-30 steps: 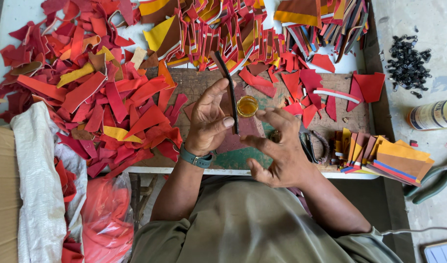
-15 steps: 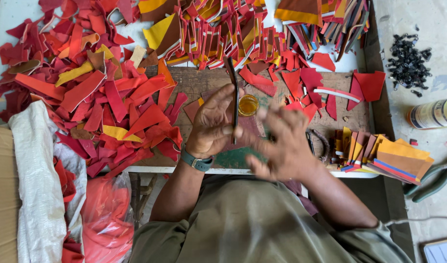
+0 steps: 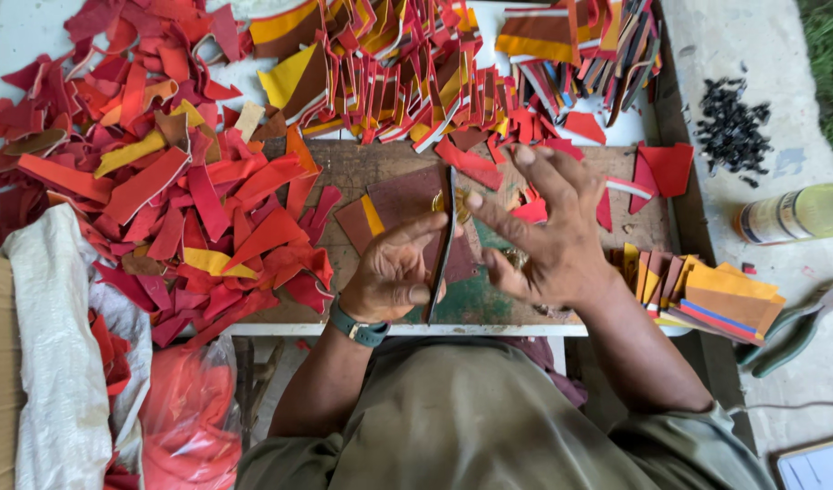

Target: The person assembles small leather strips by applying glue from a small jar, layering different colored pieces, and trimming edges with shears. The person repeatedly picks up strips, aligns them, and cuts them to size, placing finished pieces on the table.

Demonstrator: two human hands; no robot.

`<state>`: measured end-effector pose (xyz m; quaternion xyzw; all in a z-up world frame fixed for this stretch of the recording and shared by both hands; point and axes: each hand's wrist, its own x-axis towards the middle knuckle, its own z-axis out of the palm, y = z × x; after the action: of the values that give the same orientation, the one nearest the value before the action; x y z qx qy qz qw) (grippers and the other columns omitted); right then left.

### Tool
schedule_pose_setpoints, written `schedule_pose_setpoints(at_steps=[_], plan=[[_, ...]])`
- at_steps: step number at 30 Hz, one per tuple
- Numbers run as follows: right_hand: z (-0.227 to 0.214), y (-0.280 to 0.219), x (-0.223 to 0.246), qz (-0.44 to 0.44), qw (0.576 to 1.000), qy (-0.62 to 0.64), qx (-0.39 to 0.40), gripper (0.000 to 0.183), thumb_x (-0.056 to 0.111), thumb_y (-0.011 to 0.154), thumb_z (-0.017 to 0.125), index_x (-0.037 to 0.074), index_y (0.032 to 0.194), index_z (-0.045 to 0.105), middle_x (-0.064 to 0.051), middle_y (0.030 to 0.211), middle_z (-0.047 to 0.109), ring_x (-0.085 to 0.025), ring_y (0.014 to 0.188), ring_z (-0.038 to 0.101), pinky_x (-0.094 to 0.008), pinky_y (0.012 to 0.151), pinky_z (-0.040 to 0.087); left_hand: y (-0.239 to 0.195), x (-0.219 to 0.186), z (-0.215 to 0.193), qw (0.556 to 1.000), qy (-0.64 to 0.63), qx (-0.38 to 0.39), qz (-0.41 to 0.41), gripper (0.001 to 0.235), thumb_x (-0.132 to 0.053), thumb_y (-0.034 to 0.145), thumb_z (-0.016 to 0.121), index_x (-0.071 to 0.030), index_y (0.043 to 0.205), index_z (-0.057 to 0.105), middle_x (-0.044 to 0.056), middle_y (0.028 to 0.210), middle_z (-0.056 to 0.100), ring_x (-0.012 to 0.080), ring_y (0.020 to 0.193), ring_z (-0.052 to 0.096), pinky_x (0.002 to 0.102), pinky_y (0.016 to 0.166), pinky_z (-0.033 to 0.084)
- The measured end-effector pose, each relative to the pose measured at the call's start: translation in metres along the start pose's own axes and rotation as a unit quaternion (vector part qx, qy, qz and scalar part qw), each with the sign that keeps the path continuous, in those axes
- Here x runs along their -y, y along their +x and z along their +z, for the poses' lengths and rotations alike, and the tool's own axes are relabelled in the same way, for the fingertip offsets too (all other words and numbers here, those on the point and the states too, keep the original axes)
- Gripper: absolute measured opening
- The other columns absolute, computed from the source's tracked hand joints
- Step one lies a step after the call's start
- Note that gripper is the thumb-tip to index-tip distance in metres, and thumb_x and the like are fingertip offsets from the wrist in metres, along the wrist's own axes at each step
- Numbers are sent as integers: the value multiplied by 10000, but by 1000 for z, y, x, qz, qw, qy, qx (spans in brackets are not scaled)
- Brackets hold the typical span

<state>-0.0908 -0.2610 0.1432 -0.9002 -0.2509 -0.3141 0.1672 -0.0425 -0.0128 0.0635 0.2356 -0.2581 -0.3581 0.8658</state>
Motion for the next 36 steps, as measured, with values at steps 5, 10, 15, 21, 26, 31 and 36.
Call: schedule_pose_setpoints(at_steps=[5,10,15,21,26,31,36], plan=[[-5,6,-6,4,999,38,-9,532,444,917,666,232,1404,691,-214,1562,374,-426,1370,405,-578,1134,336,-5,-2,1,999,-7,33,-25,900,81,879,806,-25,1625,315,177,1650,394,229,1032,741,327,870,633],[-9,13,-13,2,997,74,-4,564,426,866,660,189,1377,694,-225,1577,357,-437,1415,388,-593,1190,332,-8,-4,0,998,14,40,-44,935,108,859,801,-42,1630,292,154,1655,368,227,1016,743,320,866,630],[-9,12,-11,-10,996,86,-5,551,426,882,674,181,1375,695,-221,1559,363,-445,1407,407,-624,1198,325,-9,-6,2,998,5,34,-59,943,118,854,795,-44,1627,280,181,1603,399,258,1037,748,338,873,635],[-9,7,5,-23,996,83,-7,465,417,851,704,214,1267,736,-187,1504,430,-425,1320,445,-582,1105,358,1,-6,3,1000,-11,18,2,938,97,878,794,-27,1642,263,111,1707,350,200,1133,701,299,879,622],[-5,-3,26,-50,995,77,45,442,417,846,731,231,1247,747,-168,1480,447,-423,1318,469,-564,1055,364,11,-2,1,999,-6,-13,29,971,88,866,794,-32,1663,254,136,1637,413,202,1425,523,320,969,606],[0,-16,34,-43,994,96,21,443,405,871,727,236,1280,726,-160,1495,438,-404,1303,471,-555,1053,373,10,-2,-2,998,19,-28,44,975,71,869,798,-35,1668,249,134,1627,428,234,1482,461,336,1125,561],[2,-20,50,-65,993,84,48,424,398,879,722,260,1280,742,-133,1471,457,-362,1290,485,-524,979,368,12,0,-6,998,2,-35,59,950,46,900,797,-34,1665,239,135,1622,450,241,1529,453,308,1047,564]])
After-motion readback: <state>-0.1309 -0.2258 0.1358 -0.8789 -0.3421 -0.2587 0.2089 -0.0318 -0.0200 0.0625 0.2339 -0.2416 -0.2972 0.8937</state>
